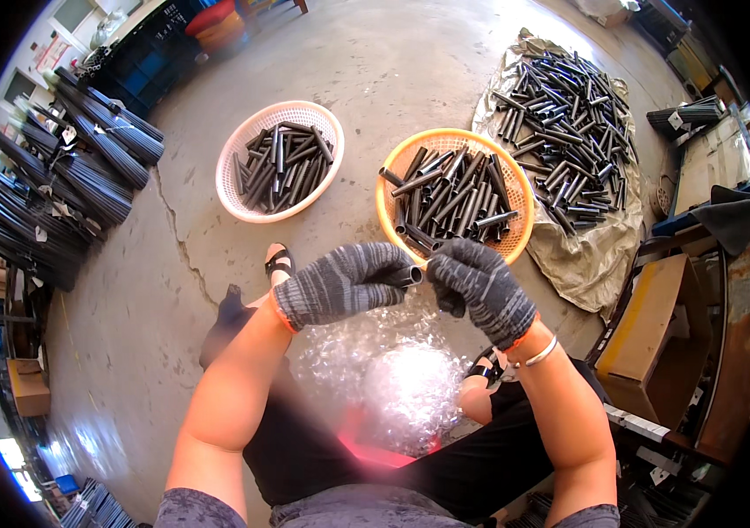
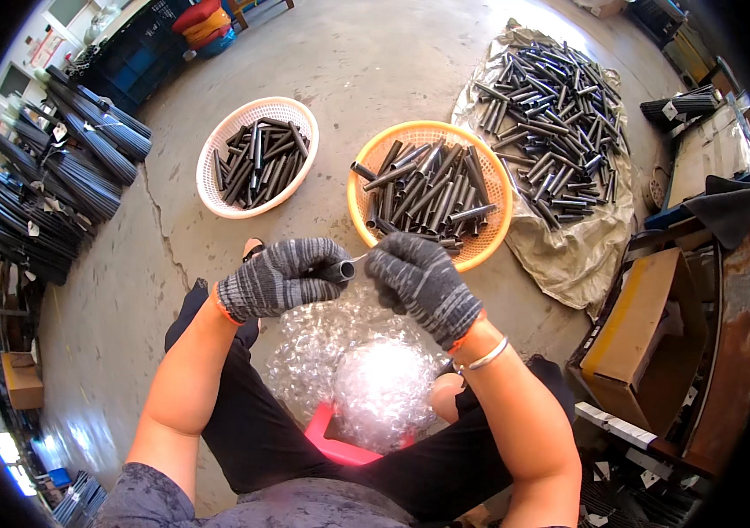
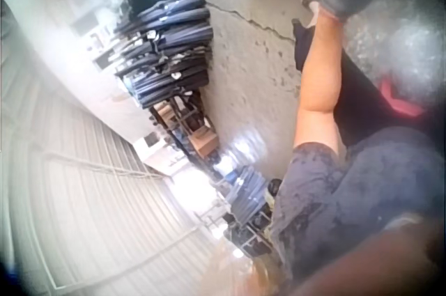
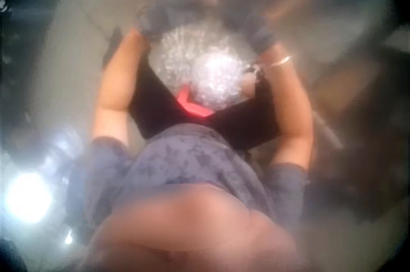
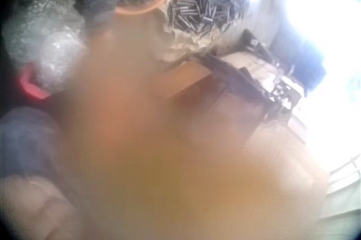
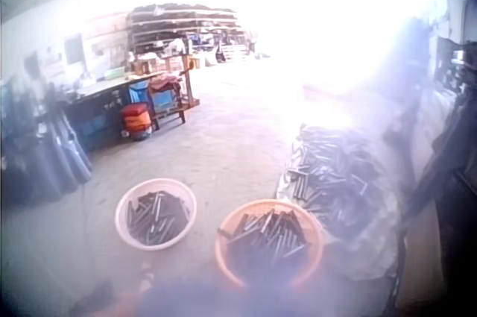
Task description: The person picks up metal pipes one by one, removes plastic caps from some of them, and wraps the pipes in bubble wrap while seated on the floor.
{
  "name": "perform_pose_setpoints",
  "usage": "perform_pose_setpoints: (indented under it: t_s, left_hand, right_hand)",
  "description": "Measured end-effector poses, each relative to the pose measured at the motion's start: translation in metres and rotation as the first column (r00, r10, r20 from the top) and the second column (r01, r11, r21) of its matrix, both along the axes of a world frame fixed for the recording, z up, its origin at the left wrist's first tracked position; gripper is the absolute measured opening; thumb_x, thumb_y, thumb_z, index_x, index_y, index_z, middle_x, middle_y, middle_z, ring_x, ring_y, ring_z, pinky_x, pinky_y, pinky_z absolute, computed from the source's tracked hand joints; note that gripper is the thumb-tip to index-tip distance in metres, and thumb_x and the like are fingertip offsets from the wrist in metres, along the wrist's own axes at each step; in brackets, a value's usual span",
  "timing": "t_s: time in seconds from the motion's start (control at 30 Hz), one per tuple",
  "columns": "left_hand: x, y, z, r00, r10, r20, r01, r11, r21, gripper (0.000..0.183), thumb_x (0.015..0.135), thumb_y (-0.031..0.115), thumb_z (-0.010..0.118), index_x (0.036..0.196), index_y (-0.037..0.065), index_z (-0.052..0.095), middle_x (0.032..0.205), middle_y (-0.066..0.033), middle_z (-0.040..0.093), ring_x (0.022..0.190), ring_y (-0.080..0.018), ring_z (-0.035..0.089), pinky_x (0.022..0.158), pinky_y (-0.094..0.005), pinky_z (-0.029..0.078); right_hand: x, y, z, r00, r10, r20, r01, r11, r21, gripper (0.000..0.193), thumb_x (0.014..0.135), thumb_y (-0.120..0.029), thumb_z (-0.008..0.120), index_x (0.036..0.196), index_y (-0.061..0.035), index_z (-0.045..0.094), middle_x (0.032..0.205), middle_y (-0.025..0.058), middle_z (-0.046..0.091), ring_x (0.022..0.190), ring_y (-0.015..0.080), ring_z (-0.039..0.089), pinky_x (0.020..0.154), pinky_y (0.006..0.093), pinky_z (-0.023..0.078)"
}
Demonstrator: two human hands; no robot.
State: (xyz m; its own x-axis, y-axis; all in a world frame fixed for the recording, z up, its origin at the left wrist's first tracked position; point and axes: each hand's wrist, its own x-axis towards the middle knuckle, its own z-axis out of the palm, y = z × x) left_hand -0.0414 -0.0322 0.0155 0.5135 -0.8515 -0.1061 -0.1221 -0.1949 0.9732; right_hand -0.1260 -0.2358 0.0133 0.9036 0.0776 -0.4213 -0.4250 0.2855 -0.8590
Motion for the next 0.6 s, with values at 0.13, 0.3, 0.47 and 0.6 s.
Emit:
perform_pose_setpoints:
  t_s: [0.13, 0.3, 0.47, 0.6]
  left_hand:
    - [-0.005, 0.005, -0.011, 0.944, -0.079, -0.320, 0.043, 0.992, -0.120, 0.025, 0.081, -0.002, 0.064, 0.105, 0.002, 0.055, 0.096, -0.0018, 0.058, 0.089, -0.0096, 0.054, 0.082, -0.0252, 0.045]
    - [0.001, 0.012, 0.003, 0.905, -0.039, -0.423, -0.046, 0.981, -0.189, 0.030, 0.076, -0.005, 0.065, 0.104, 0.002, 0.057, 0.099, -0.0063, 0.062, 0.090, -0.0122, 0.057, 0.080, -0.0281, 0.048]
    - [0.004, 0.019, 0.005, 0.916, -0.077, -0.394, -0.026, 0.968, -0.250, 0.040, 0.072, -0.001, 0.070, 0.109, 0.002, 0.055, 0.098, -0.0102, 0.064, 0.091, -0.0184, 0.061, 0.080, -0.0321, 0.049]
    - [0.005, 0.025, 0.013, 0.875, 0.023, -0.484, -0.126, 0.975, -0.182, 0.044, 0.069, 0.009, 0.074, 0.108, 0.001, 0.055, 0.095, -0.0102, 0.063, 0.090, -0.0203, 0.062, 0.081, -0.0334, 0.049]
  right_hand:
    - [0.004, -0.008, -0.004, 0.977, -0.177, 0.117, 0.160, 0.977, 0.143, 0.016, 0.089, -0.020, 0.054, 0.084, -0.0044, 0.056, 0.062, 0.0036, 0.056, 0.049, 0.0097, 0.050, 0.044, 0.0207, 0.038]
    - [0.001, -0.022, 0.005, 0.933, -0.357, 0.044, 0.207, 0.634, 0.745, 0.021, 0.089, -0.029, 0.055, 0.086, -0.0083, 0.055, 0.105, 0.0075, 0.055, 0.075, 0.0155, 0.056, 0.051, 0.0246, 0.045]
    - [0.007, -0.038, 0.002, 0.956, -0.233, 0.177, 0.114, 0.854, 0.508, 0.016, 0.093, -0.022, 0.052, 0.083, -0.0085, 0.049, 0.071, 0.0013, 0.047, 0.053, 0.0116, 0.045, 0.045, 0.0229, 0.040]
    - [-0.002, -0.049, -0.015, 0.976, 0.052, 0.210, 0.012, 0.956, -0.293, 0.017, 0.093, -0.019, 0.051, 0.083, -0.0063, 0.048, 0.061, 0.0012, 0.046, 0.047, 0.0113, 0.044, 0.044, 0.0250, 0.039]
